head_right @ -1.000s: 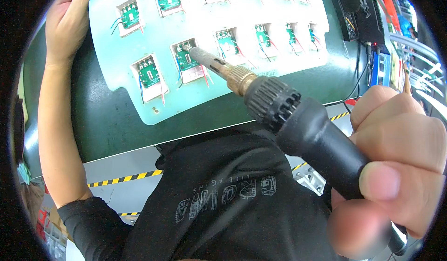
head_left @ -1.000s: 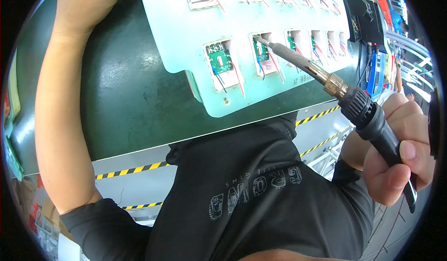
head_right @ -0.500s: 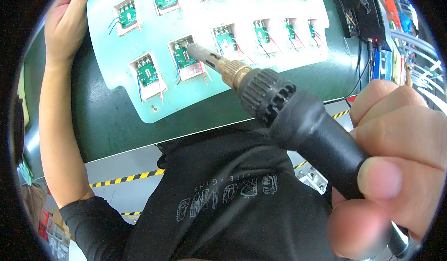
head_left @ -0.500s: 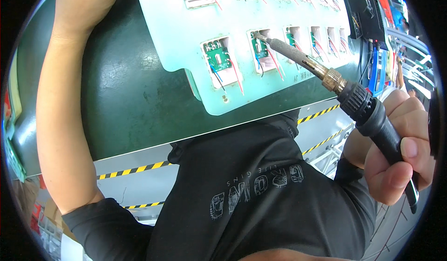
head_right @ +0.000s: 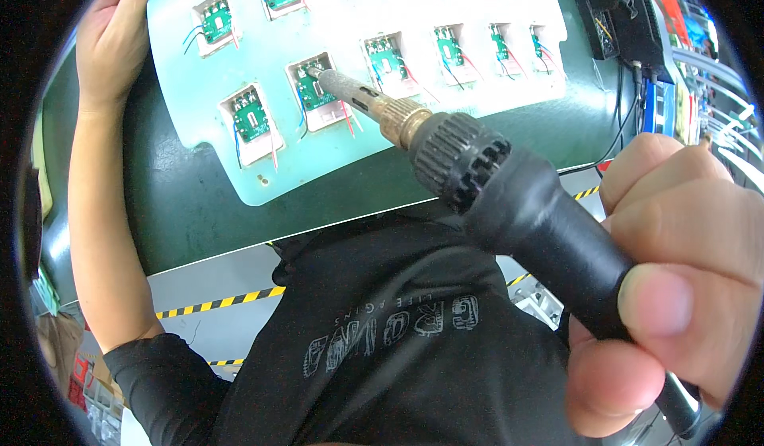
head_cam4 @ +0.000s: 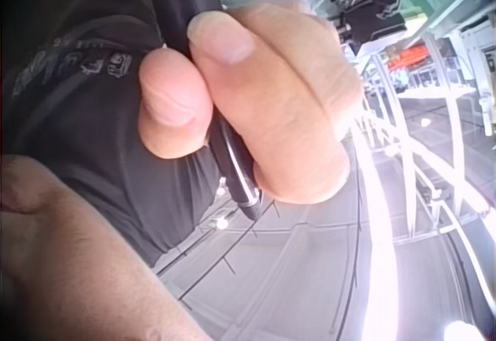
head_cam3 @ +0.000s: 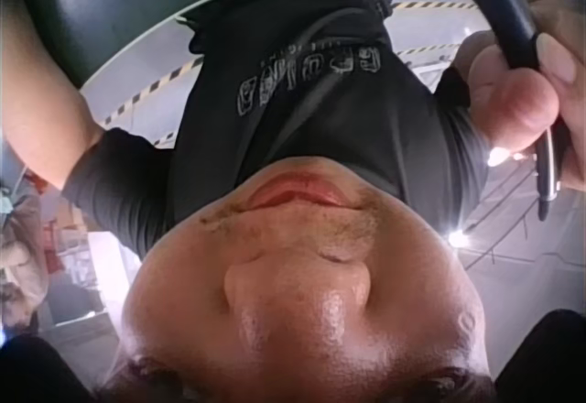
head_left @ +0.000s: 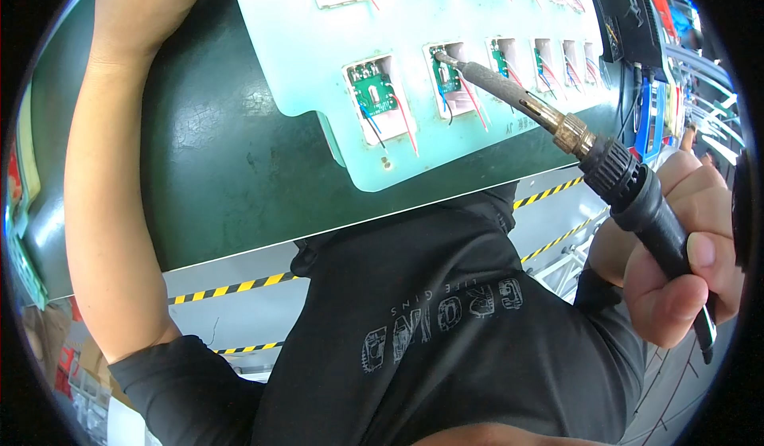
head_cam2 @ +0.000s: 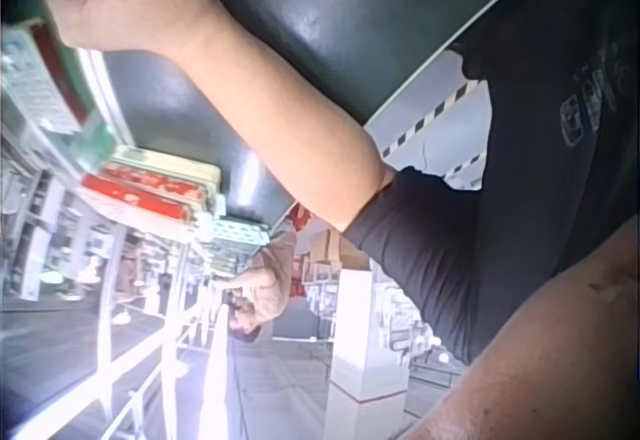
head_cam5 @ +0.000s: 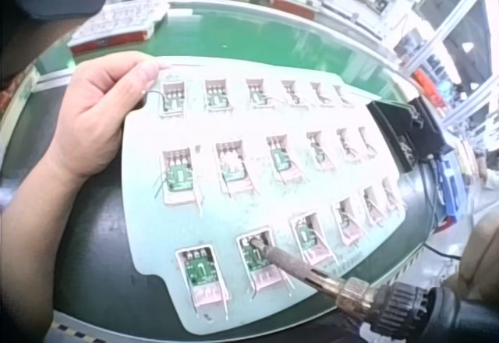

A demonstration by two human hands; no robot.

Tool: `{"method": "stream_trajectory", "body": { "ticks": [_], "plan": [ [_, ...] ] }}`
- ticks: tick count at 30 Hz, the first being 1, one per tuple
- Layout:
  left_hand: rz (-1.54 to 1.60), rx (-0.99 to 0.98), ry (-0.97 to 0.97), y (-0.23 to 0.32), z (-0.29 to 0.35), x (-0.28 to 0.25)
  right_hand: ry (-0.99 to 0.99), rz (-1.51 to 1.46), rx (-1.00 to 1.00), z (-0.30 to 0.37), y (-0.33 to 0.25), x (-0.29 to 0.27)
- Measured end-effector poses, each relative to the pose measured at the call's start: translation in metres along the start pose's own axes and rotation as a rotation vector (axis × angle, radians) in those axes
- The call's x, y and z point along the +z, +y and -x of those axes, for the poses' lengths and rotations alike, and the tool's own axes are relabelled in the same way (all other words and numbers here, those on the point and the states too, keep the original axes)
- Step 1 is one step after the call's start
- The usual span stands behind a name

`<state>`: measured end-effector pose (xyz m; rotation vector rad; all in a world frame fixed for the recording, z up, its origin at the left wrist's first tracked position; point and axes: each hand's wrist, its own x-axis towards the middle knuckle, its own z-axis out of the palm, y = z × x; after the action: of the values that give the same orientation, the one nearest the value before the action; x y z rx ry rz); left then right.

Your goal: Soldering components and wires onto small circuit boards arranged in a tray on an assembly line.

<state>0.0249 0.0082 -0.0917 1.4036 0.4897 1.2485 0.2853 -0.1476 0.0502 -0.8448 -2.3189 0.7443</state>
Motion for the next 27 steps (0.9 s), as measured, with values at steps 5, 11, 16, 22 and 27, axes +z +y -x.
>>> {"method": "stream_trajectory", "body": {
  "ticks": [5,11,16,22,27],
  "plan": [
    [-0.068,0.001,0.011,-0.001,0.001,-0.006,0.033,-0.1,0.028,0.01,0.0,-0.007],
    [-0.14,0.007,0.022,-0.003,0.0,-0.01,0.055,-0.089,0.038,0.017,-0.002,-0.011],
    [-0.207,0.016,0.032,-0.005,0.0,-0.014,0.077,-0.057,0.034,0.018,-0.002,-0.011],
    [-0.279,0.019,0.047,-0.008,-0.002,-0.02,0.098,-0.02,0.039,0.019,-0.004,-0.012],
    [-0.344,0.021,0.058,-0.007,-0.002,-0.022,0.119,0.008,0.04,0.023,-0.003,-0.013]
  ]
}}
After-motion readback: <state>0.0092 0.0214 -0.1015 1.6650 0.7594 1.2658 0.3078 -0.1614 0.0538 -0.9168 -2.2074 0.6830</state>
